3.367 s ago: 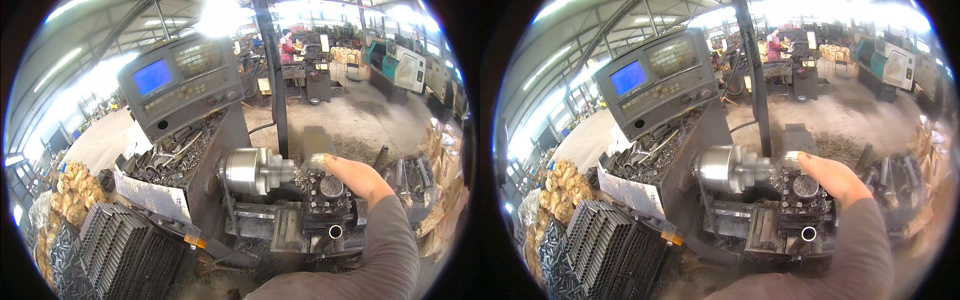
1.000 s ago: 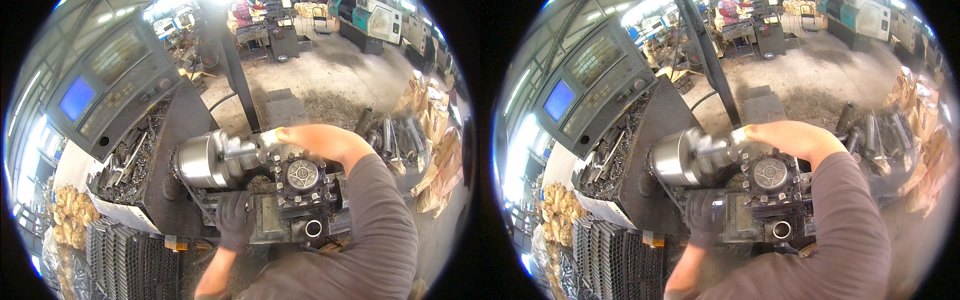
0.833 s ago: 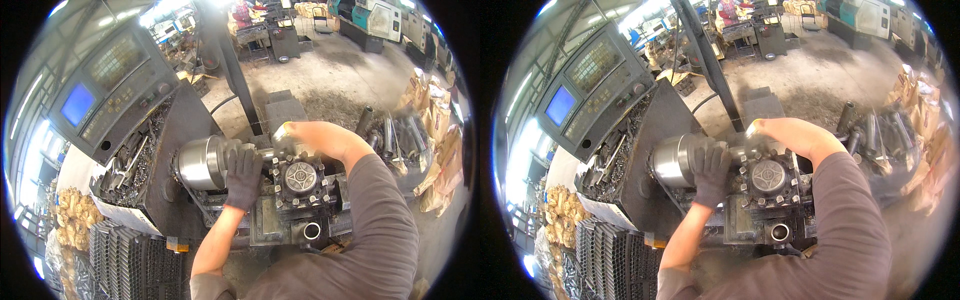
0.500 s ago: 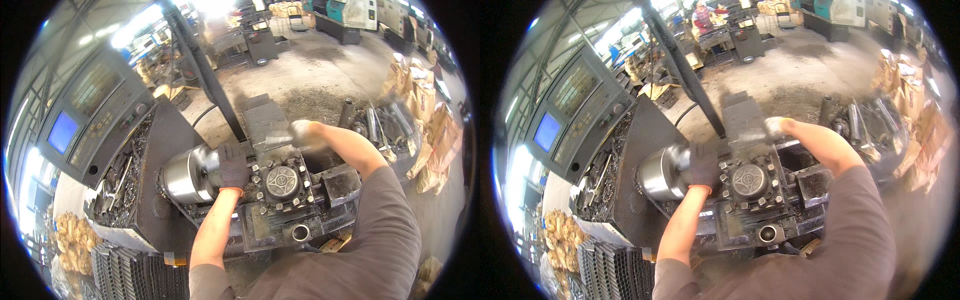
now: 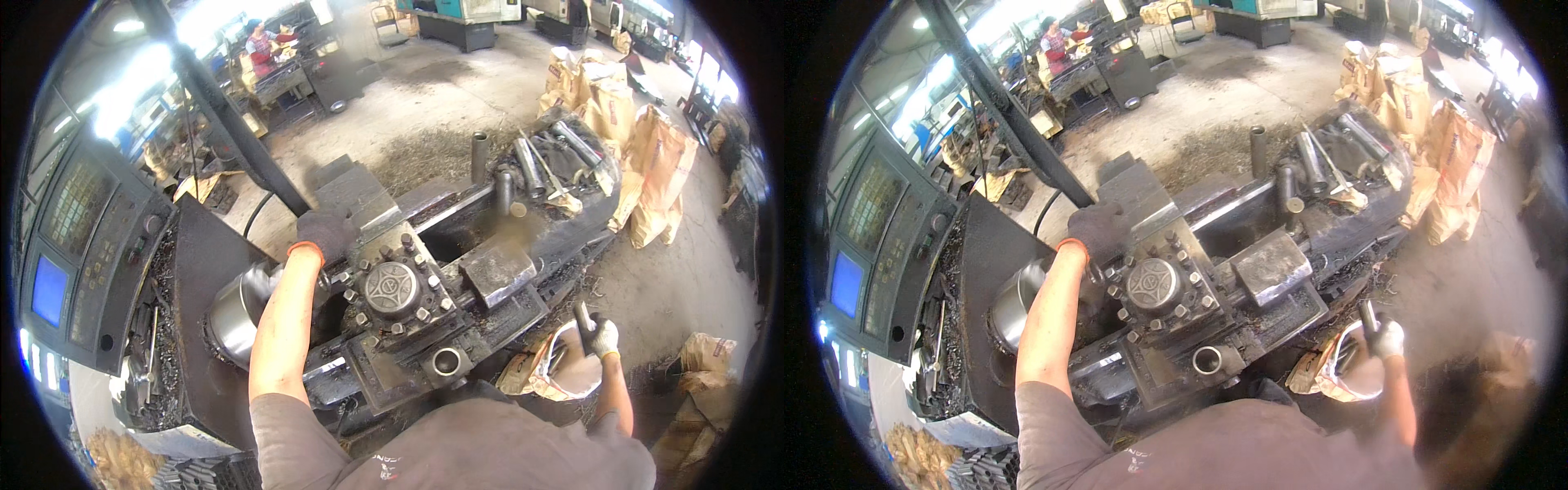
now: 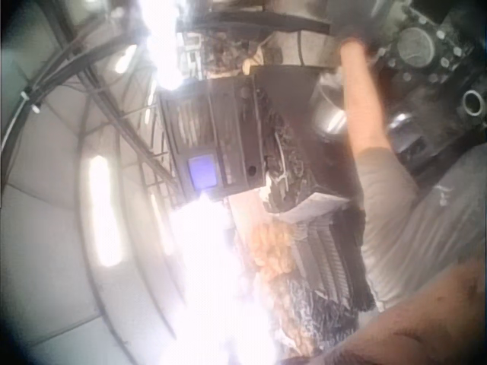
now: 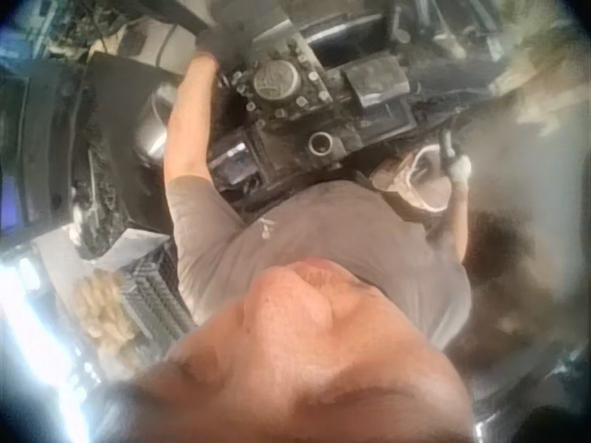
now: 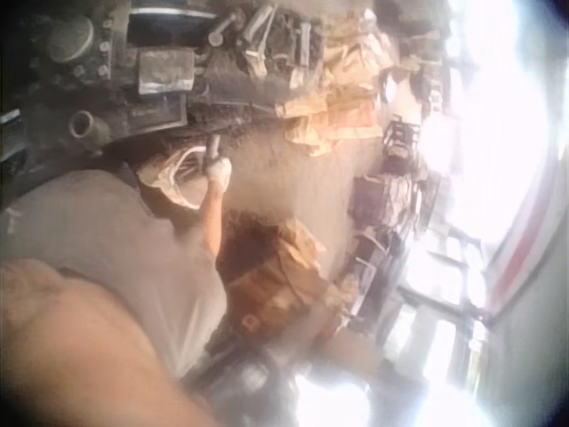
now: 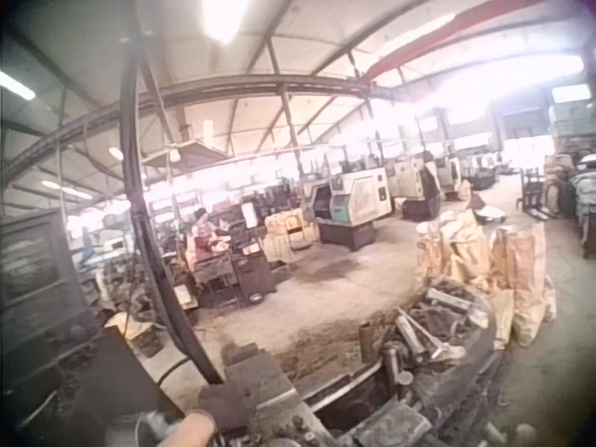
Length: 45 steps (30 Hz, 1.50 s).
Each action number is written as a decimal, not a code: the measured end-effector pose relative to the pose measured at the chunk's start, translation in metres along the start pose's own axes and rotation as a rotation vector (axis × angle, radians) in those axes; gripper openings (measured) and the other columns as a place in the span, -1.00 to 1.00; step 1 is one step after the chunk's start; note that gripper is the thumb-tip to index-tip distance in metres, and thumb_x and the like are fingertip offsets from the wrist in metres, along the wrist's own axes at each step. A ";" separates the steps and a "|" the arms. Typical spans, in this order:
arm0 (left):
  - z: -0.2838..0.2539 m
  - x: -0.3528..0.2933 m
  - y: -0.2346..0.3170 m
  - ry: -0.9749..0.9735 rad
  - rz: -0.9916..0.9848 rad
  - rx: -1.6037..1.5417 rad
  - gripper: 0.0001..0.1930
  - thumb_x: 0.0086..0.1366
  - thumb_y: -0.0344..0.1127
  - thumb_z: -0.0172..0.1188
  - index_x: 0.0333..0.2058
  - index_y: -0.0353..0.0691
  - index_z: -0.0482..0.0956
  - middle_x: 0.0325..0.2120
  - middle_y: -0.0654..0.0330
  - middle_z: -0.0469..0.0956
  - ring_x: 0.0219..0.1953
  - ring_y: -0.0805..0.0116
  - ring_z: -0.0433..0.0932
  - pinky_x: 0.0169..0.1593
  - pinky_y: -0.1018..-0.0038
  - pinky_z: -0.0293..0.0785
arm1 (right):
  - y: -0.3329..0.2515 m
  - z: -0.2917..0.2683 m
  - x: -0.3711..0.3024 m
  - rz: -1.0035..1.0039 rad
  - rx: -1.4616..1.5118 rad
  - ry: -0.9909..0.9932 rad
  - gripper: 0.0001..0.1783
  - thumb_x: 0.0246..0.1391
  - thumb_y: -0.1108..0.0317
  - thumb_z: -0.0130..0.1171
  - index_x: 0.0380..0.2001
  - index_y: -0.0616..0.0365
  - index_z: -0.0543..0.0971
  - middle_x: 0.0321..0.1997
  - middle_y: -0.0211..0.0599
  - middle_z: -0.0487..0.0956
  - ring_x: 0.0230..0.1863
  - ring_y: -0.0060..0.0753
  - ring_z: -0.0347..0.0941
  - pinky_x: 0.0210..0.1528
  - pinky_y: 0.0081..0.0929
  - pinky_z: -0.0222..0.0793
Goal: The person repeatedly picks up metal pipes from a stack, inserts them into a lathe chuck, operates the machine, removes the processed pipes, and places them back into the stack. The cycle continues with multiple pipes throughout the clip.
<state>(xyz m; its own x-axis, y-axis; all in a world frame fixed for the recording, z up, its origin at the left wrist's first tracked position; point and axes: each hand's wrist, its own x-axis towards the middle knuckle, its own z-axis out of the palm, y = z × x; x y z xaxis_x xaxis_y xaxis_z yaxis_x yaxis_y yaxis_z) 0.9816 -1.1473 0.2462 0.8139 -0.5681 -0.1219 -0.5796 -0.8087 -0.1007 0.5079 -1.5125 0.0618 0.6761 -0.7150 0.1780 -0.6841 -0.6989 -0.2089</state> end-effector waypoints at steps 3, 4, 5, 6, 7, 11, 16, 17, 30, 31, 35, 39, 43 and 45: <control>-0.015 -0.016 0.014 0.137 0.014 -0.181 -0.48 0.35 0.10 0.12 0.16 -0.05 0.59 0.03 -0.03 0.66 0.10 0.00 0.64 0.13 0.11 0.52 | -0.071 -0.039 0.006 -0.196 0.545 -0.320 -0.52 0.06 0.45 0.31 0.10 0.15 0.62 -0.07 -0.15 0.75 -0.21 -0.27 0.72 -0.13 -0.35 0.64; -0.022 -0.024 0.018 0.165 -0.004 -0.267 -0.48 0.36 0.10 0.11 0.16 -0.06 0.58 0.02 -0.03 0.67 0.09 -0.01 0.65 0.13 0.10 0.52 | -0.107 -0.057 0.008 -0.352 0.678 -0.420 -0.45 0.05 0.45 0.34 0.18 0.15 0.58 0.03 -0.12 0.72 -0.16 -0.26 0.72 -0.09 -0.34 0.65; -0.027 -0.037 0.020 0.266 0.013 -0.384 -0.49 0.35 0.09 0.15 0.14 -0.08 0.59 -0.01 -0.03 0.68 0.06 0.00 0.66 0.11 0.14 0.53 | -0.147 -0.073 0.007 -0.485 0.668 -0.591 -0.32 0.02 0.37 0.44 0.26 0.14 0.51 0.10 -0.08 0.69 -0.11 -0.27 0.72 -0.01 -0.37 0.65; -0.029 -0.056 0.021 0.359 0.013 -0.499 -0.49 0.34 0.08 0.18 0.13 -0.10 0.60 -0.03 -0.03 0.69 0.04 0.01 0.67 0.10 0.19 0.54 | -0.185 -0.088 0.004 -0.646 0.696 -0.700 -0.25 0.00 0.30 0.51 0.28 0.16 0.49 0.09 -0.07 0.69 -0.09 -0.27 0.71 -0.02 -0.35 0.64; -0.030 -0.078 0.020 0.446 -0.004 -0.607 -0.49 0.33 0.06 0.21 0.12 -0.12 0.61 -0.06 -0.03 0.71 0.01 0.02 0.69 0.08 0.23 0.55 | -0.222 -0.098 0.003 -0.813 0.558 -0.736 -0.19 0.00 0.14 0.53 0.29 0.19 0.47 0.09 0.01 0.67 -0.11 -0.17 0.72 -0.07 -0.30 0.65; 0.005 -0.198 0.016 0.691 0.112 -0.749 -0.66 0.24 -0.37 0.34 0.00 -0.19 0.63 -0.06 0.06 0.71 -0.09 0.08 0.70 0.03 0.24 0.56 | -0.326 -0.108 -0.016 -1.149 0.239 -0.700 -0.44 0.02 0.01 0.47 -0.07 0.19 0.60 -0.30 -0.09 0.70 -0.33 0.00 0.68 -0.31 -0.18 0.59; 0.137 -0.330 0.027 0.433 -0.346 -1.162 -0.69 0.28 -0.35 0.34 0.00 -0.24 0.67 -0.13 0.10 0.72 -0.15 0.24 0.71 -0.05 0.34 0.61 | -0.350 -0.159 0.029 -1.329 0.952 -0.722 -0.54 -0.06 0.12 0.51 -0.18 0.19 0.65 -0.34 -0.17 0.71 -0.37 -0.19 0.71 -0.32 -0.24 0.64; 0.170 -0.347 0.029 0.291 -0.554 -1.365 -0.69 0.31 -0.33 0.32 0.00 -0.28 0.66 -0.14 0.15 0.72 -0.16 0.30 0.70 -0.05 0.38 0.61 | -0.358 -0.171 0.051 -1.369 0.886 -0.726 -0.56 -0.06 0.15 0.51 -0.19 0.21 0.65 -0.32 -0.15 0.72 -0.35 -0.22 0.72 -0.29 -0.26 0.66; 0.358 -0.488 -0.003 1.130 -1.339 -1.952 -0.67 0.43 -0.12 0.18 0.05 -0.17 0.59 -0.13 0.15 0.64 -0.09 0.17 0.62 -0.06 0.23 0.59 | -0.472 -0.008 0.198 -1.586 -0.216 -0.451 -0.78 -0.23 0.27 0.42 -0.51 0.18 0.69 -0.47 -0.04 0.69 -0.35 -0.02 0.68 -0.23 -0.22 0.60; 0.352 -0.495 -0.010 1.264 -1.318 -1.980 -0.64 0.44 -0.09 0.16 0.06 -0.16 0.58 -0.13 0.14 0.63 -0.08 0.15 0.61 -0.04 0.20 0.59 | -0.472 0.011 0.203 -1.332 -0.156 -0.738 -0.80 -0.27 0.33 0.44 -0.52 0.19 0.68 -0.50 -0.06 0.67 -0.40 0.00 0.65 -0.28 -0.15 0.57; 0.328 -0.518 -0.033 1.475 -1.308 -2.032 -0.58 0.47 0.05 0.10 0.09 -0.12 0.54 -0.15 0.16 0.59 -0.05 0.07 0.58 -0.02 0.14 0.56 | -0.504 0.060 0.200 -1.779 -0.150 -0.633 -0.86 -0.20 0.47 0.35 -0.45 0.18 0.67 -0.49 -0.06 0.63 -0.41 0.01 0.58 -0.33 -0.15 0.50; 0.319 -0.538 -0.055 1.345 -1.307 -2.073 -0.63 0.47 0.12 0.07 -0.06 -0.03 0.57 -0.24 0.27 0.56 -0.15 0.13 0.55 -0.14 0.24 0.49 | -0.566 0.024 0.163 -1.506 -0.111 -1.126 -0.64 0.00 0.36 0.36 -0.10 0.20 0.62 -0.35 -0.19 0.68 -0.33 -0.30 0.62 -0.32 -0.32 0.53; 0.332 -0.554 -0.076 1.235 -1.256 -2.284 -0.69 0.49 0.07 0.08 -0.20 -0.03 0.58 -0.45 0.32 0.49 -0.44 0.33 0.47 -0.37 0.39 0.39 | -0.588 -0.011 0.134 -1.293 0.094 -1.234 0.04 0.04 0.42 0.33 0.56 0.04 0.09 -0.39 -0.28 0.67 -0.40 -0.40 0.61 -0.34 -0.40 0.52; 0.345 -0.552 -0.078 1.216 -1.278 -2.147 -0.68 0.50 0.05 0.07 -0.25 -0.05 0.57 -0.55 0.34 0.44 -0.56 0.44 0.40 -0.49 0.49 0.27 | -0.584 -0.011 0.134 -1.237 0.203 -1.267 0.04 0.01 0.48 0.30 0.56 -0.04 0.11 -0.48 -0.32 0.61 -0.43 -0.42 0.58 -0.34 -0.36 0.52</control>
<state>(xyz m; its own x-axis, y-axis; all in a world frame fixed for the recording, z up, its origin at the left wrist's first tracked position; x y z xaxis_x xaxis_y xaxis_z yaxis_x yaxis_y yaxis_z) 0.5634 -0.7178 -0.0196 0.6310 0.6173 -0.4699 -0.0452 0.6339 0.7721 0.9946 -1.2001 0.2183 0.5638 0.6933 -0.4489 0.3115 -0.6819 -0.6618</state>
